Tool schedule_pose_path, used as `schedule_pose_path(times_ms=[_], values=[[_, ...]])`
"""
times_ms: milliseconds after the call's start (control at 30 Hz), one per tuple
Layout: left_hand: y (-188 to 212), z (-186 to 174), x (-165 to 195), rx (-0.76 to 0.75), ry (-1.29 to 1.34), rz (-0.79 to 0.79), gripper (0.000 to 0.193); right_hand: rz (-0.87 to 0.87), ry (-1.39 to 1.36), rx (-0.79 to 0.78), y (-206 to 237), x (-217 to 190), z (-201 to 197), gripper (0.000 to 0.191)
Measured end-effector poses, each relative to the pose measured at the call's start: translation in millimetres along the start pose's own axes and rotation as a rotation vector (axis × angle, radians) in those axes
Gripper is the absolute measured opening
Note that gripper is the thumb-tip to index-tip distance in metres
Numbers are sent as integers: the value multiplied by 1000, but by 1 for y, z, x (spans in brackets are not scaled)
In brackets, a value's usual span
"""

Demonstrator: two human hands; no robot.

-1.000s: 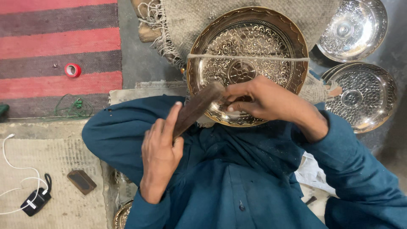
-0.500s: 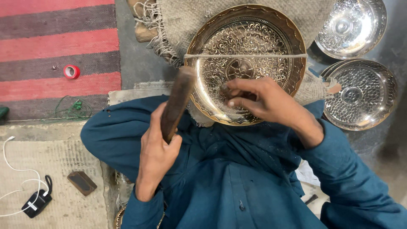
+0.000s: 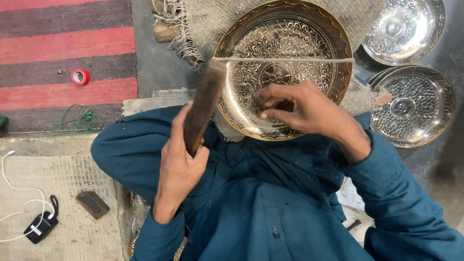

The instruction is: The person sits on the floor with a brass plate resting on their lap and uses a wooden mallet to strike a small punch, embossing decorative patterns into the plate. They reposition the punch and rotate the plate as they work across its surface.

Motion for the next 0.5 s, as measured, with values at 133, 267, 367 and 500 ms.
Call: schedule_pose_path(times_ms=[133,267,367,500], values=[[-3,2,-3,-79,-231,-13,78,23,12,5,1,0,0,33],[-6,-5,2,-21,-339,104,80,7,12,27,0,-5,-1,33],[-7,-6,1,5,-477,120,79,-10,-18,22,0,-8,-1,29],[-7,-13,8,127,-285,212,77,35,-10,43,0,-7,-2,31]])
Point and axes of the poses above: each hand's wrist, its own y-axis away from the middle knuckle, its own z-axis out of the palm, x = y × z, the point moved 8 cm from there along -y, towards the middle knuckle, and after that the axes turned 12 degrees about -y, right-handed, at the moved point
